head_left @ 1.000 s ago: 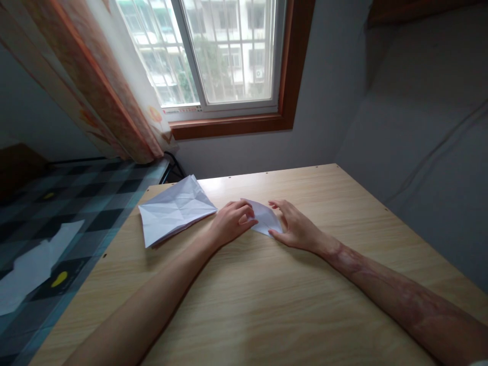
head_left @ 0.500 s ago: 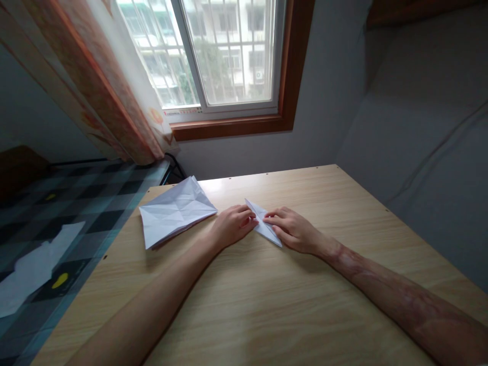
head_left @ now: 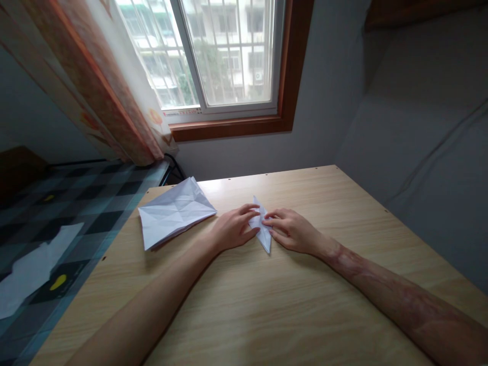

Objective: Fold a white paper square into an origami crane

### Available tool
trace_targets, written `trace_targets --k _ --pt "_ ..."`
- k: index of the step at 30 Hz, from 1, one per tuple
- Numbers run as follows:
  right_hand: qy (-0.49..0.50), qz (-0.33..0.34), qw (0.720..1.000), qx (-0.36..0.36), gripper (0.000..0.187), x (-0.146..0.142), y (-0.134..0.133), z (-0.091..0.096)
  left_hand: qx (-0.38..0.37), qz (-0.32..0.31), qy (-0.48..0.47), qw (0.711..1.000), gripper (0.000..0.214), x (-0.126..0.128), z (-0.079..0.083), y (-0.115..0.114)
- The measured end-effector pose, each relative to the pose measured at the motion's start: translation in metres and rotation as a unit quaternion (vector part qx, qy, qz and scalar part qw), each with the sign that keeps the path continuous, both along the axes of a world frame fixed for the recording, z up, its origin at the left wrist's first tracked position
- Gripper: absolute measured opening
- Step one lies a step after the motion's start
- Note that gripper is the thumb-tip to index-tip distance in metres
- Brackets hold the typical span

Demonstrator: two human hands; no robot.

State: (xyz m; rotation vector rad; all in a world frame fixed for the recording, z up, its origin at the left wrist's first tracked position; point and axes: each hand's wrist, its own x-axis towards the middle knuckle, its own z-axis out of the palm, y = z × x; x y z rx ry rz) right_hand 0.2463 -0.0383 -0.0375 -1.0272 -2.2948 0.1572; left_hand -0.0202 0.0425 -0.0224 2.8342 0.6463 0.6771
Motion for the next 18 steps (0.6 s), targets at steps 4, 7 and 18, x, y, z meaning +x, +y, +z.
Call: trace_targets --k 4,7,18 --pt "-0.015 0.003 1.0 0.013 0.034 0.001 0.002 -0.001 0.01 0.002 0.013 1.0 0.04 0.001 0.004 -0.002" --pt "-0.026 0.018 0.999 0.017 0.033 0.003 0.003 -0.001 0.01 -0.04 0.039 0.998 0.039 0.001 0.005 0.001" --pt "-0.007 0.042 0.999 -0.022 0.051 0.004 -0.004 0.004 -0.066 -0.08 0.115 0.988 0.084 -0.012 0.003 0.013"
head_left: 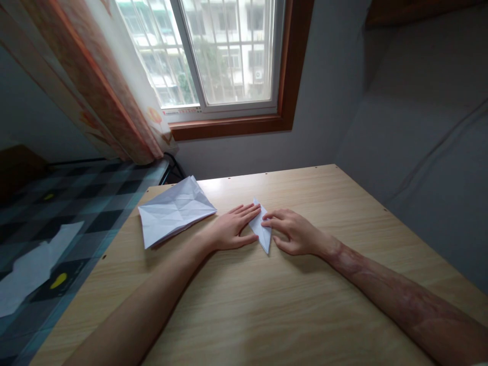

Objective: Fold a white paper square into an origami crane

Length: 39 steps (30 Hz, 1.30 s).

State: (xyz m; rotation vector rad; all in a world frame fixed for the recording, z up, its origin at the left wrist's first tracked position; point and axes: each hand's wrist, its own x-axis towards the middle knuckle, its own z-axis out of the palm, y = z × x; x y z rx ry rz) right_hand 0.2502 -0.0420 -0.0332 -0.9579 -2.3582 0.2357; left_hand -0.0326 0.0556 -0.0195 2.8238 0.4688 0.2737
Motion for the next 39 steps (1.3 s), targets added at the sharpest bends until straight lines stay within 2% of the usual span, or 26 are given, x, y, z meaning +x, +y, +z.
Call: trace_targets --k 3,6,10,17,21,23,25,28,31,34,37,39 --pt "0.0 0.003 1.0 -0.007 0.055 0.001 0.001 -0.002 -0.003 -0.019 -0.012 1.0 0.103 -0.002 0.002 0.001" --pt "-0.003 0.004 1.0 -0.007 0.05 0.002 0.004 -0.004 0.015 -0.016 -0.028 0.999 0.104 -0.001 0.002 0.002" --pt "0.006 -0.001 1.0 -0.007 0.044 0.001 0.007 -0.004 0.068 -0.018 -0.071 0.995 0.083 0.002 0.0 0.003" --pt "0.028 -0.023 0.999 -0.014 0.027 -0.001 0.006 -0.002 0.134 -0.069 -0.092 0.984 0.045 0.004 0.005 -0.002" --pt "0.039 -0.035 0.998 -0.018 0.025 -0.002 0.005 -0.001 0.141 -0.074 -0.109 0.981 0.046 0.005 0.006 -0.008" --pt "0.044 -0.033 0.998 -0.02 0.026 -0.002 0.005 0.0 0.134 -0.055 -0.125 0.981 0.035 0.006 0.004 -0.01" --pt "0.047 -0.023 0.998 -0.02 0.028 -0.002 0.004 0.002 0.095 -0.015 -0.154 0.983 0.026 0.007 0.001 -0.012" --pt "0.064 -0.02 0.998 -0.017 0.031 -0.002 0.003 0.004 -0.048 0.075 -0.222 0.971 0.03 0.014 -0.002 -0.017" --pt "0.108 -0.042 0.993 -0.031 0.026 -0.001 0.005 0.001 -0.227 0.15 -0.301 0.914 0.038 0.024 -0.002 -0.024" --pt "0.175 -0.071 0.98 -0.063 0.023 0.001 0.008 -0.005 -0.365 0.17 -0.344 0.848 0.046 0.031 -0.001 -0.027" --pt "0.255 -0.113 0.955 -0.102 0.03 0.002 0.01 -0.009 -0.444 0.17 -0.345 0.809 0.052 0.031 0.001 -0.025" --pt "0.3 -0.136 0.934 -0.138 0.034 0.003 0.01 -0.011 -0.472 0.158 -0.334 0.8 0.051 0.029 0.001 -0.023"
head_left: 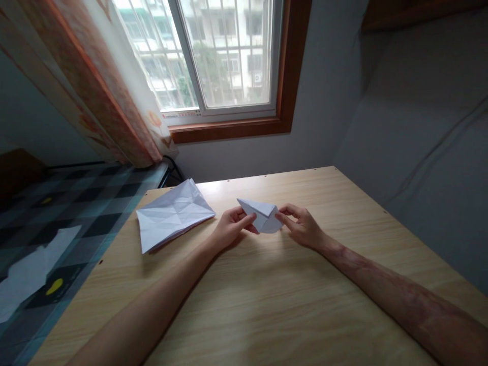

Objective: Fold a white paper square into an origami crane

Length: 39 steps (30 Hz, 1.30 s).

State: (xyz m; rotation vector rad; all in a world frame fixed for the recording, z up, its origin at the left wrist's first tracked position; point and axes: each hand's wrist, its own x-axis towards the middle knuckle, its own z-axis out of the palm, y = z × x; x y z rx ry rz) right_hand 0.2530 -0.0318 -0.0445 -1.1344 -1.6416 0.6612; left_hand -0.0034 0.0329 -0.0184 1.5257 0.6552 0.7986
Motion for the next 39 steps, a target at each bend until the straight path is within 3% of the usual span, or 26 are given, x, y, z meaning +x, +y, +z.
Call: trace_targets --k 4,10,14,17,19,26,30,34,39 --pt "0.077 -0.008 0.995 -0.06 0.04 0.002 0.001 -0.003 0.003 -0.023 0.012 1.0 0.047 -0.001 -0.001 0.003" --pt "0.164 0.057 0.976 -0.129 0.043 0.0 0.008 -0.007 0.032 0.006 0.046 0.998 0.049 0.003 -0.006 0.002" --pt "0.102 0.027 0.985 -0.133 0.037 0.001 0.014 -0.012 0.12 0.074 0.117 0.983 0.042 0.002 -0.012 0.002" --pt "0.001 0.005 0.996 -0.088 0.028 0.004 0.015 -0.012 0.184 0.151 0.146 0.96 0.044 -0.001 -0.014 0.003" --pt "-0.067 -0.004 0.997 -0.046 0.025 0.006 0.016 -0.011 0.229 0.169 0.153 0.946 0.045 -0.003 -0.013 0.005" --pt "-0.235 -0.069 0.966 0.089 0.031 0.005 0.01 -0.005 0.378 0.012 0.198 0.904 0.012 -0.004 -0.004 0.007" --pt "-0.279 -0.061 0.949 0.136 0.018 -0.001 0.003 -0.001 0.403 0.011 0.247 0.881 0.015 -0.004 -0.007 0.006" --pt "-0.287 -0.067 0.947 0.126 0.013 -0.005 0.0 0.0 0.407 0.018 0.274 0.871 0.018 -0.005 -0.008 0.006" --pt "-0.29 -0.068 0.949 0.101 0.022 -0.004 0.002 0.0 0.411 -0.001 0.288 0.865 0.019 -0.005 -0.005 0.004"
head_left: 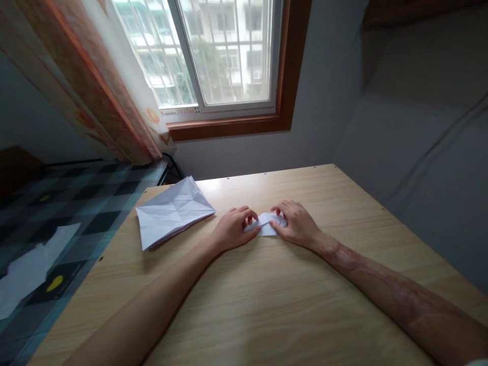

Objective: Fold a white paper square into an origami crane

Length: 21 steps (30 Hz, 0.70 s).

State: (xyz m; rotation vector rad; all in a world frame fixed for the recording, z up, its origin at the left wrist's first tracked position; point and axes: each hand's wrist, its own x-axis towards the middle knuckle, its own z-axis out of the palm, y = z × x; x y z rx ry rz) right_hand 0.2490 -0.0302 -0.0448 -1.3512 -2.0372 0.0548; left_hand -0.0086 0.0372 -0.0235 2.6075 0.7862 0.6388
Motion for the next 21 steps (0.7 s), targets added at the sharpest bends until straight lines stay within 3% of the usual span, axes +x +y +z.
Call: trace_targets --k 5,9,21 --pt "0.028 0.088 0.995 -0.04 0.021 0.0 0.0 0.002 -0.013 -0.065 0.021 0.998 0.033 -0.005 0.01 0.0" --pt "0.041 0.096 0.994 -0.045 0.021 0.0 0.0 0.005 -0.056 -0.135 0.012 0.989 0.056 -0.015 0.017 0.008" --pt "-0.005 0.123 0.992 -0.014 0.014 0.002 -0.006 0.01 -0.117 -0.1 -0.035 0.987 0.035 -0.018 0.014 0.012"
